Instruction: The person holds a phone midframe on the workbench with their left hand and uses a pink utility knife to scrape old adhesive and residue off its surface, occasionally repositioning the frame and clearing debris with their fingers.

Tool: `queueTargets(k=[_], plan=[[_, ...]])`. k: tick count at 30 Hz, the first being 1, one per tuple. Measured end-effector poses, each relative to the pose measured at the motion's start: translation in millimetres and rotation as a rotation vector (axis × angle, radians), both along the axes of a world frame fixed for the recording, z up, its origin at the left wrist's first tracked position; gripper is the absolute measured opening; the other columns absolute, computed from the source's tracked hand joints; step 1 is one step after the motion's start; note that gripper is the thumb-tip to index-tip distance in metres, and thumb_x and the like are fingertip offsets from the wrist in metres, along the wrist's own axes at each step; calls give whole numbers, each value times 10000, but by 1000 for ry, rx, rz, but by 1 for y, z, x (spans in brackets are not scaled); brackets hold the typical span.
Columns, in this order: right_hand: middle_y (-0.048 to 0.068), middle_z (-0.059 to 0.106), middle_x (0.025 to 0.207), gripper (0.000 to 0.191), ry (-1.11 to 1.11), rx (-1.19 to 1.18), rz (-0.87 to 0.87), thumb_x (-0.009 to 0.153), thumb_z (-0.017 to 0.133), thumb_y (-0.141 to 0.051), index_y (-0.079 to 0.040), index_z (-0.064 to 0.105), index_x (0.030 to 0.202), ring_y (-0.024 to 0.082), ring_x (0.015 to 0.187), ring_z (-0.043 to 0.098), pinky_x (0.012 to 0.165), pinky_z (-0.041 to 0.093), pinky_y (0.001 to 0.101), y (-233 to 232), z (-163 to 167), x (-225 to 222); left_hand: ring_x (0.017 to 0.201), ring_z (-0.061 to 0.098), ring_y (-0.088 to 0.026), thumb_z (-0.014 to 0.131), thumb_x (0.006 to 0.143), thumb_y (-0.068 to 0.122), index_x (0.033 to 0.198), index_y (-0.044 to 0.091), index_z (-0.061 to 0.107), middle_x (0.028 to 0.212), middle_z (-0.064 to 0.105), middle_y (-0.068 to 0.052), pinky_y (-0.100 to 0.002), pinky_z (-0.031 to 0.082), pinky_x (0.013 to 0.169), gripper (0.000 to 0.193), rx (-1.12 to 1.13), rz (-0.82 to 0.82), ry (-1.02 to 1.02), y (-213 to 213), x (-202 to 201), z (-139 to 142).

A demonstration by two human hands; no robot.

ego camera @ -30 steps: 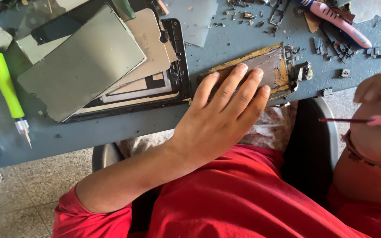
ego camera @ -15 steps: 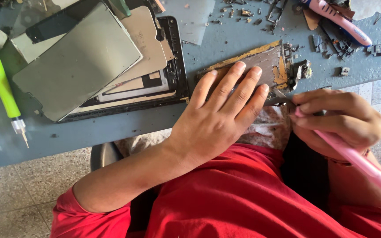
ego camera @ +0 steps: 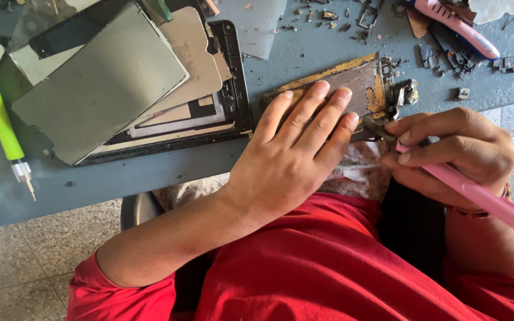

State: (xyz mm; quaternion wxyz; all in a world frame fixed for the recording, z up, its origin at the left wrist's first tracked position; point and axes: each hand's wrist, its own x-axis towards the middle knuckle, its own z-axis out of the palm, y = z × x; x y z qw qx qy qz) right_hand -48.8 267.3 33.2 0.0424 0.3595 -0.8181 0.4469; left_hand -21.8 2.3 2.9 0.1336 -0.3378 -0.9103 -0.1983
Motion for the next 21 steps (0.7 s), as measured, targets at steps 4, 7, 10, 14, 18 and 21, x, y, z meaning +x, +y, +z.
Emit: queueTargets(k=[4, 7, 10, 14, 18, 21], plan=[[106, 660, 930, 246, -25, 26, -66, 749, 866, 60, -41, 653, 820, 267, 941, 751, 829, 652, 346, -4, 4, 2, 1457, 514, -309, 555, 1119, 230, 1409, 90, 654, 1543, 562, -138, -497, 394, 1205, 337, 5, -3, -1, 1, 0, -1], [110, 662, 914, 250, 13, 58, -77, 748, 868, 64, -40, 647, 804, 267, 928, 749, 811, 648, 343, -8, 4, 2, 1457, 513, -312, 552, 1118, 229, 1406, 85, 656, 1541, 563, -143, -497, 391, 1207, 338, 9, -4, -1, 0, 0, 0], [114, 665, 909, 254, 25, 82, -79, 749, 870, 59, -37, 640, 794, 269, 928, 751, 801, 646, 335, -8, 5, 2, 1455, 514, -320, 550, 1121, 226, 1405, 78, 658, 1541, 561, -150, -496, 387, 1210, 338, 8, -7, 3, 0, -1, 0], [104, 663, 917, 259, 5, 83, -100, 769, 871, 51, -36, 630, 802, 265, 953, 755, 830, 651, 333, -8, 3, 2, 1447, 517, -328, 549, 1108, 227, 1391, 74, 663, 1535, 562, -152, -497, 385, 1204, 342, 3, -10, 11, 0, -1, 1], [112, 662, 915, 258, 35, 87, -103, 766, 873, 54, -35, 633, 801, 265, 938, 752, 814, 649, 335, -8, 1, 2, 1448, 517, -329, 548, 1116, 218, 1385, 67, 662, 1532, 561, -156, -496, 384, 1211, 328, 26, -7, 8, 0, -1, 0], [114, 659, 908, 260, 44, 64, -89, 765, 870, 56, -35, 629, 795, 261, 923, 751, 797, 648, 329, -7, -1, 0, 1451, 517, -322, 558, 1116, 208, 1382, 76, 658, 1538, 555, -145, -493, 382, 1218, 314, 28, 3, 10, 1, 0, 0]])
